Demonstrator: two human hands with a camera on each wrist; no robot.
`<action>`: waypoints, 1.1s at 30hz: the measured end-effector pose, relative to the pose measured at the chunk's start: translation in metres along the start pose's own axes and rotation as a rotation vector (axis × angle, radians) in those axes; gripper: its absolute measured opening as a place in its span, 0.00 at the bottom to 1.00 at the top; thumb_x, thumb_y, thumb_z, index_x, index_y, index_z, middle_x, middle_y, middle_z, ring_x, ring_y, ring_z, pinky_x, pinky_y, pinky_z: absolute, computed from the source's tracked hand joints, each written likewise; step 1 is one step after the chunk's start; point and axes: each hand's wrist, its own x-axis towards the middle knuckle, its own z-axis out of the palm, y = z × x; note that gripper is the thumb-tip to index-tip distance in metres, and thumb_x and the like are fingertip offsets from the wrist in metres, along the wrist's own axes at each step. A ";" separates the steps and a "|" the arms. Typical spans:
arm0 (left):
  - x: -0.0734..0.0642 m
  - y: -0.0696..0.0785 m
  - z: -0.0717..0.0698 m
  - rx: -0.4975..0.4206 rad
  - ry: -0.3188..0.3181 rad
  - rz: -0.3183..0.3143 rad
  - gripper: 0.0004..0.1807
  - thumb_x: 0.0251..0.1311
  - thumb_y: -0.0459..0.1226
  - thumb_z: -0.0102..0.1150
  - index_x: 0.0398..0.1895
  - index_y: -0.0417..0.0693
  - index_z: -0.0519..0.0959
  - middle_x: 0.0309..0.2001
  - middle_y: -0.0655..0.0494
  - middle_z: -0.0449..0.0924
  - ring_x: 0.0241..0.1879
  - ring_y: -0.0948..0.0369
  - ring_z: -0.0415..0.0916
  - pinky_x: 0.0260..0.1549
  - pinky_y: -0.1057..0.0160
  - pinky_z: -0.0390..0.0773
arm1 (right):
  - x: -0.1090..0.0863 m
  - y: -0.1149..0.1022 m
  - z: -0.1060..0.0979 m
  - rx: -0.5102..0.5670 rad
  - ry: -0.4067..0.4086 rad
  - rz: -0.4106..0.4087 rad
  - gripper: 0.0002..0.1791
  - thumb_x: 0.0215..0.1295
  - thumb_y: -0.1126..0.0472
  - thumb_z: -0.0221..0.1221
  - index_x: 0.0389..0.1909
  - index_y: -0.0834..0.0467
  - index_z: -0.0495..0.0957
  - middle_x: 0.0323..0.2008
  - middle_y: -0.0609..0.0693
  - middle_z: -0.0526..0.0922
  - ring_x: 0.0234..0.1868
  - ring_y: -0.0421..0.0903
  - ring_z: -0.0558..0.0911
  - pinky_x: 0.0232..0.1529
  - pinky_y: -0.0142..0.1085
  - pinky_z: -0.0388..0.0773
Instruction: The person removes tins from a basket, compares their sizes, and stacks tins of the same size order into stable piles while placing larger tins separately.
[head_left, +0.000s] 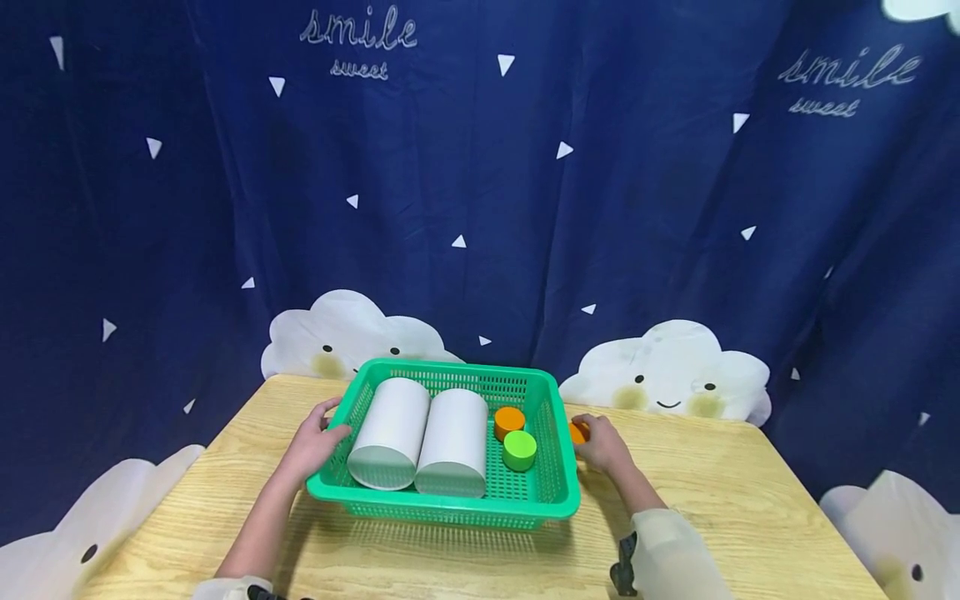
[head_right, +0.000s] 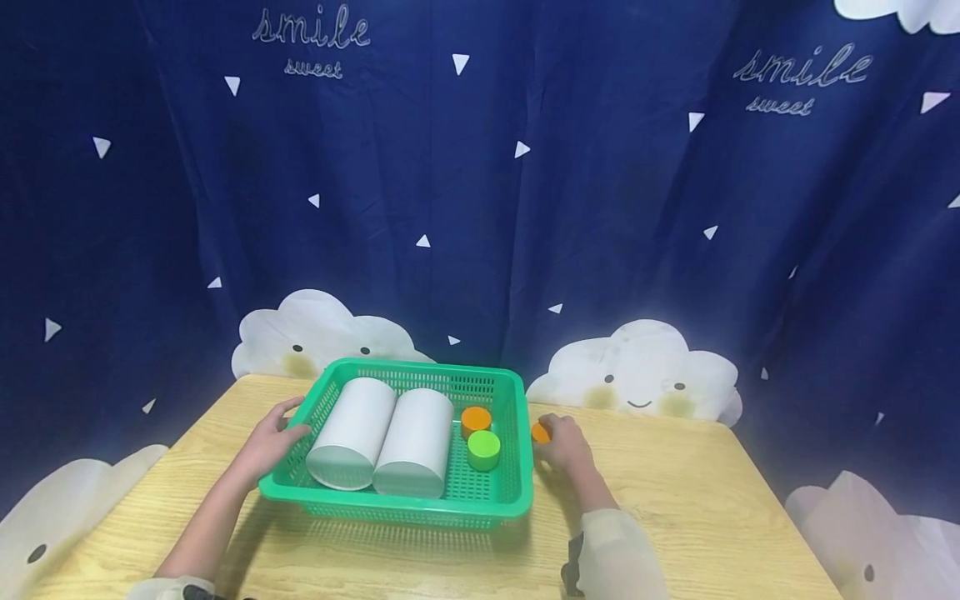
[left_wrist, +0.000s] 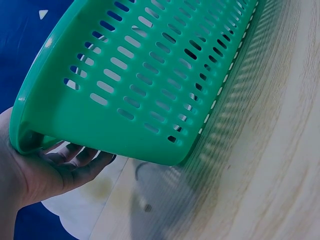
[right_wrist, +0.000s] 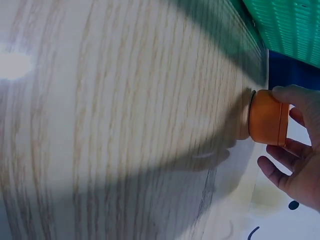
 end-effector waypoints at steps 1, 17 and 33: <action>0.000 0.000 0.000 0.001 0.000 0.002 0.33 0.64 0.34 0.46 0.70 0.36 0.50 0.57 0.28 0.66 0.50 0.42 0.74 0.40 0.54 0.80 | 0.000 -0.001 -0.001 0.000 -0.005 -0.003 0.26 0.52 0.60 0.63 0.52 0.66 0.74 0.44 0.66 0.75 0.40 0.55 0.75 0.44 0.50 0.73; 0.000 -0.002 0.000 0.015 0.006 0.014 0.33 0.64 0.35 0.46 0.70 0.36 0.50 0.56 0.28 0.66 0.49 0.42 0.74 0.39 0.53 0.79 | 0.000 -0.013 -0.029 -0.031 0.006 -0.027 0.24 0.59 0.56 0.59 0.53 0.67 0.74 0.49 0.70 0.73 0.49 0.63 0.75 0.51 0.55 0.72; 0.001 -0.003 0.000 0.022 0.003 0.009 0.33 0.64 0.35 0.46 0.70 0.37 0.50 0.55 0.28 0.67 0.49 0.43 0.74 0.39 0.54 0.79 | -0.001 -0.034 -0.061 0.035 0.037 -0.052 0.25 0.61 0.52 0.56 0.55 0.64 0.73 0.52 0.68 0.75 0.47 0.62 0.78 0.48 0.53 0.75</action>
